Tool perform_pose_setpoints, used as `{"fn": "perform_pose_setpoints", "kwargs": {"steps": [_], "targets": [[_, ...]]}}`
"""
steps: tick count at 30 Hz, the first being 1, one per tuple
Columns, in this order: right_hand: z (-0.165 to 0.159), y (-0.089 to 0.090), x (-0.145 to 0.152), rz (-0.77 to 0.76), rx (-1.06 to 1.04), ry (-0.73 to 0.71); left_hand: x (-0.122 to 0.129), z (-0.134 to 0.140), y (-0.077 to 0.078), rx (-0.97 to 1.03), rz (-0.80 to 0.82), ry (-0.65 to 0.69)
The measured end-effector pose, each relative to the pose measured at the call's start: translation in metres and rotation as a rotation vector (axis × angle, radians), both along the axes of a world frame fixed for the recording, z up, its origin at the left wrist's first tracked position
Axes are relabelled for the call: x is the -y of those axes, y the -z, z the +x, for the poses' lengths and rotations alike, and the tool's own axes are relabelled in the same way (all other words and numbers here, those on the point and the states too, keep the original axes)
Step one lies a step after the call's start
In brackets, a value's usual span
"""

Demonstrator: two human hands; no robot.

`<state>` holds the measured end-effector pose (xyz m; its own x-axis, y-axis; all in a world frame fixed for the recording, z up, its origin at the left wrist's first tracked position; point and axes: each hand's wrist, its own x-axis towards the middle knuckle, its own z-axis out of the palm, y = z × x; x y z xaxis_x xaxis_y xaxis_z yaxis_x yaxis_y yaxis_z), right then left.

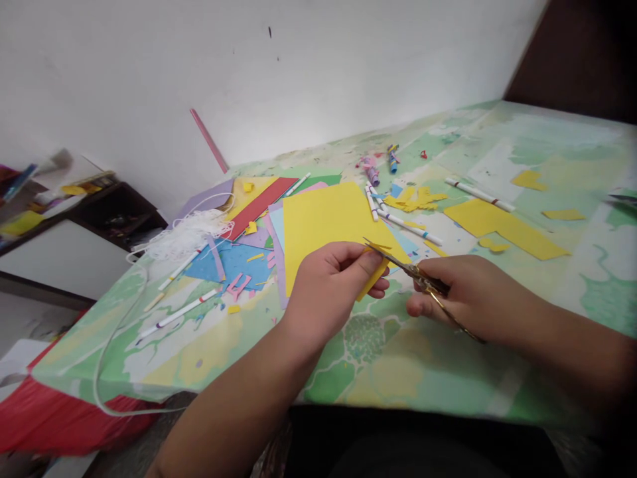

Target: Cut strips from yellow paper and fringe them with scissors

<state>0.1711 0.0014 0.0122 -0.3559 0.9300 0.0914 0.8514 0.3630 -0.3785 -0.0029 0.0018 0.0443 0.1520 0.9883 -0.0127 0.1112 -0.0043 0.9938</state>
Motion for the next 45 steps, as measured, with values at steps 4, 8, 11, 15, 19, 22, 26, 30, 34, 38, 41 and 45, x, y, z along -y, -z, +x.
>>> {"fn": "perform_pose_setpoints", "kwargs": {"steps": [4, 8, 11, 15, 19, 22, 26, 30, 34, 38, 41, 45], "targets": [[0.0, -0.001, 0.0, 0.004, -0.018, -0.005, 0.001, -0.001, -0.002, -0.004, 0.001, 0.007], [0.001, -0.002, 0.0, -0.011, -0.024, -0.012, -0.001, -0.004, -0.001, 0.004, -0.013, 0.031], [0.001, -0.001, -0.001, -0.006, -0.029, -0.015, -0.002, -0.004, 0.0, 0.012, -0.013, 0.038], [0.001, 0.001, -0.002, -0.005, -0.049, -0.01, -0.004, -0.005, -0.001, 0.02, -0.032, 0.042], [0.002, 0.001, -0.004, -0.055, -0.054, 0.011, -0.007, -0.006, 0.001, 0.06, -0.082, 0.069], [0.002, 0.001, -0.005, -0.063, -0.051, 0.025, -0.009, -0.007, 0.002, 0.081, -0.107, 0.095], [0.002, 0.001, -0.005, -0.046, -0.036, 0.043, -0.01, -0.007, 0.002, 0.053, -0.108, 0.101], [0.003, 0.002, -0.004, -0.027, -0.046, 0.034, -0.008, -0.006, 0.001, 0.037, -0.059, 0.068], [0.004, 0.002, -0.003, -0.03, -0.06, 0.017, -0.007, -0.006, 0.003, 0.035, -0.016, 0.023], [0.003, 0.002, -0.003, -0.053, -0.019, 0.0, -0.008, -0.005, 0.005, 0.096, 0.0, 0.004], [0.002, 0.002, -0.003, -0.065, -0.008, -0.004, -0.007, -0.004, 0.006, 0.112, 0.001, 0.003], [0.002, 0.002, -0.003, -0.063, -0.009, -0.01, -0.005, -0.003, 0.006, 0.07, -0.016, 0.02]]}}
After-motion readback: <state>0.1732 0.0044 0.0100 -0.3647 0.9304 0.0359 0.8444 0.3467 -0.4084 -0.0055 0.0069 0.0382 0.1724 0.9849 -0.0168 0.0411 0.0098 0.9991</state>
